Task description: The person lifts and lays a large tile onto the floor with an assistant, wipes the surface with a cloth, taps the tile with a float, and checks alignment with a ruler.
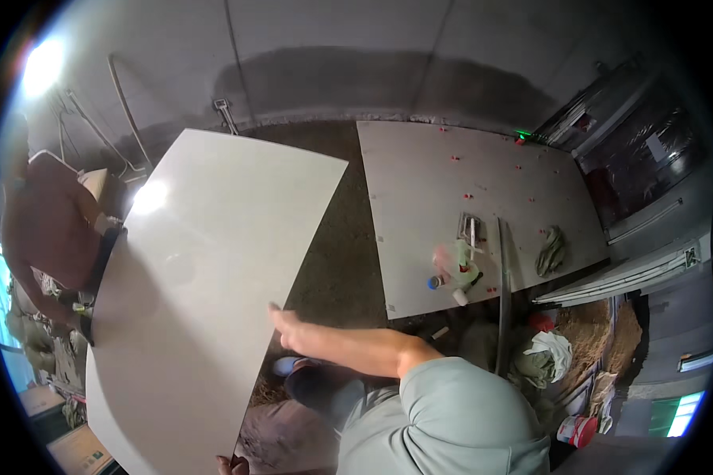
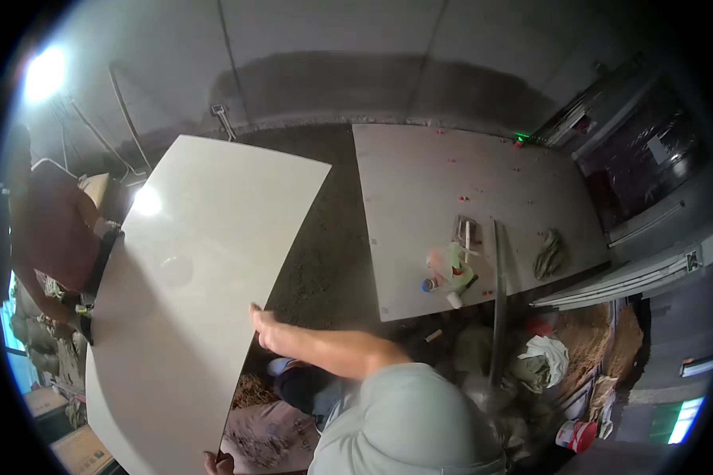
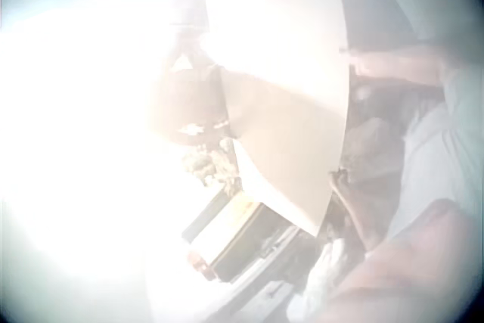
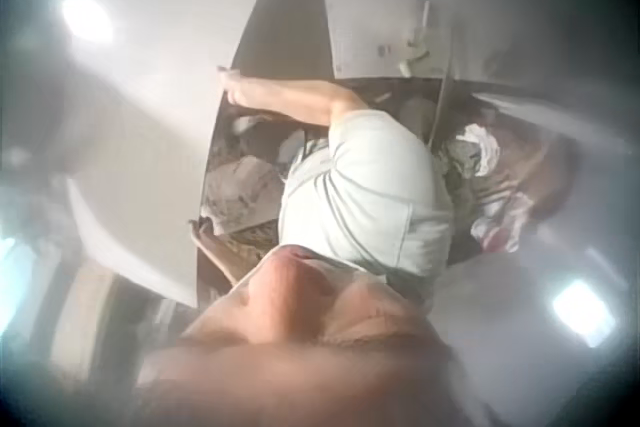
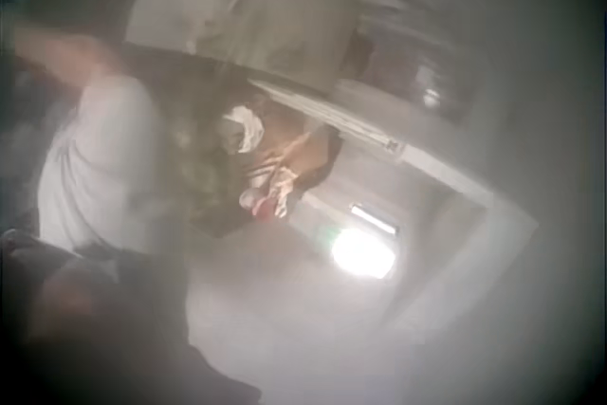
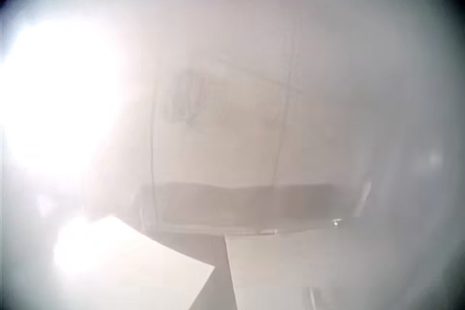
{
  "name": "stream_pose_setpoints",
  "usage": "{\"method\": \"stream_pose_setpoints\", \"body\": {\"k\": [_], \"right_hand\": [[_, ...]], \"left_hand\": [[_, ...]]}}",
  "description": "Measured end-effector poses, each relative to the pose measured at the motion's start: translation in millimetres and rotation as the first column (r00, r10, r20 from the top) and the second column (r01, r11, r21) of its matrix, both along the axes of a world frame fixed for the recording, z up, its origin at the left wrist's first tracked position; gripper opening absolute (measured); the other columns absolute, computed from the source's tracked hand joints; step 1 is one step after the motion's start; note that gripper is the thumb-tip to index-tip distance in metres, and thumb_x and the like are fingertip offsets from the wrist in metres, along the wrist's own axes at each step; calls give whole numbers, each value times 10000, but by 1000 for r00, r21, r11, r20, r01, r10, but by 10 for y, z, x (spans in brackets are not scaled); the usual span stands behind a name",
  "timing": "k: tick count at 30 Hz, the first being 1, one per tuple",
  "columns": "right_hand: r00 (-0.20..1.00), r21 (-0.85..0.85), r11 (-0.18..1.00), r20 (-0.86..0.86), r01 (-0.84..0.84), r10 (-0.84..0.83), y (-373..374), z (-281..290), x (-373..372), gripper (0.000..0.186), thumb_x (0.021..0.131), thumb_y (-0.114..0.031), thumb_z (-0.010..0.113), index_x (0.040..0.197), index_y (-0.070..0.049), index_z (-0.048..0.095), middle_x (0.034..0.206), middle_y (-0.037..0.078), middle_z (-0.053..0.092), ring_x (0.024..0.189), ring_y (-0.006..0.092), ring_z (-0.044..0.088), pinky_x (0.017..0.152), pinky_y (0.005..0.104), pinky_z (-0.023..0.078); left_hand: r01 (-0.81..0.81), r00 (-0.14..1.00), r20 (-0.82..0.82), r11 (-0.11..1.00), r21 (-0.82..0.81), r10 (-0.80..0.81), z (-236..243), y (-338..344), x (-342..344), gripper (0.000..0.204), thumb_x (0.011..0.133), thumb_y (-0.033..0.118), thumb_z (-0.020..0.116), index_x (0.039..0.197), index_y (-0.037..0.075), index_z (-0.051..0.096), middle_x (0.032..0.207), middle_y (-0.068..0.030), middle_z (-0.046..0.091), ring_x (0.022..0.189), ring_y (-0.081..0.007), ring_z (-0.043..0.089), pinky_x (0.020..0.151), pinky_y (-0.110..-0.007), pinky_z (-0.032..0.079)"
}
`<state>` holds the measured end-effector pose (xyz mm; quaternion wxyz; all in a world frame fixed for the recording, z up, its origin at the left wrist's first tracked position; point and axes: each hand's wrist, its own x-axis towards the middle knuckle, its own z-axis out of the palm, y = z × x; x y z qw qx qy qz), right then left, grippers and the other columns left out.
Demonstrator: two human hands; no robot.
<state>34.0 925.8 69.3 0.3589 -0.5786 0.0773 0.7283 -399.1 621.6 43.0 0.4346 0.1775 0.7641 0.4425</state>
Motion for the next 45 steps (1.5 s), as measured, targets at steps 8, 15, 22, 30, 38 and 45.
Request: {"method": "stream_pose_setpoints", "body": {"k": [8, 15, 22, 30, 38, 45], "right_hand": [[994, 70, 995, 80, 73, -78, 94, -562, 1196, 587, 1035, -464, 420, 1538, -189, 296, 1638, 15, 181, 1512, 204, 84, 1200, 473, 96], [965, 14, 994, 239, 104, -105, 450, -536, 2085, 559, 1041, -414, 442, 1530, -174, 319, 1616, 0, 258, 1502, 158, 134, 1196, 379, 149], [982, 96, 985, 114, 143, -153, 527, -953, 2777, 460, 1016, -392, 518, 1418, -173, 474, 1339, -3, 567, 1130, 179, 598, 885, 370, 543], [982, -6, 993, 151, 114, -112, 878, -897, 3582, 534, 977, -438, 577, 1395, -113, 508, 1377, 90, 548, 1207, 250, 549, 968, 457, 485], [984, -95, 990, 132, -107, 119, 1553, -489, 4970, 828, 911, -511, 617, 1437, 70, 347, 1471, 223, 431, 1342, 306, 441, 1034, 432, 418], [946, -89, 966, 199, -243, 257, 2211, -628, 5728, 723, 938, -493, 584, 1374, 56, 411, 1389, 251, 507, 1296, 344, 496, 1068, 434, 413]], "left_hand": [[-90, 693, 718, 996, -8, 68, -5, 429, 1044, 134, 906, 246, 702, 812, 208, 614, 635, 95, 530, 519, -75, 403, 480, -255, 286], [-512, 404, 787, 828, -229, 467, -412, 576, 1970, 141, 909, 264, 696, 821, 193, 613, 616, 87, 503, 478, -59, 353, 436, -218, 264], [-654, 298, 726, 687, -317, 619, -1150, 563, 2578, 160, 925, 264, 674, 804, 182, 610, 607, 87, 516, 457, -51, 325, 413, -204, 248], [5, 646, 749, 982, 191, -149, -1111, 696, 3217, 444, 963, 430, 586, 631, 179, 432, 581, 18, 332, 539, -136, 333, 542, -325, 314], [307, 912, -228, 937, -167, -340, 903, 1469, 6478, 308, 998, 272, 574, 782, 53, 563, 683, -16, 509, 610, -121, 465, 575, -260, 385], [184, 946, -205, 935, -304, -253, 733, 2295, 7543, 308, 983, 346, 567, 896, 51, 564, 805, -49, 525, 725, -159, 473, 661, -301, 395]]}}
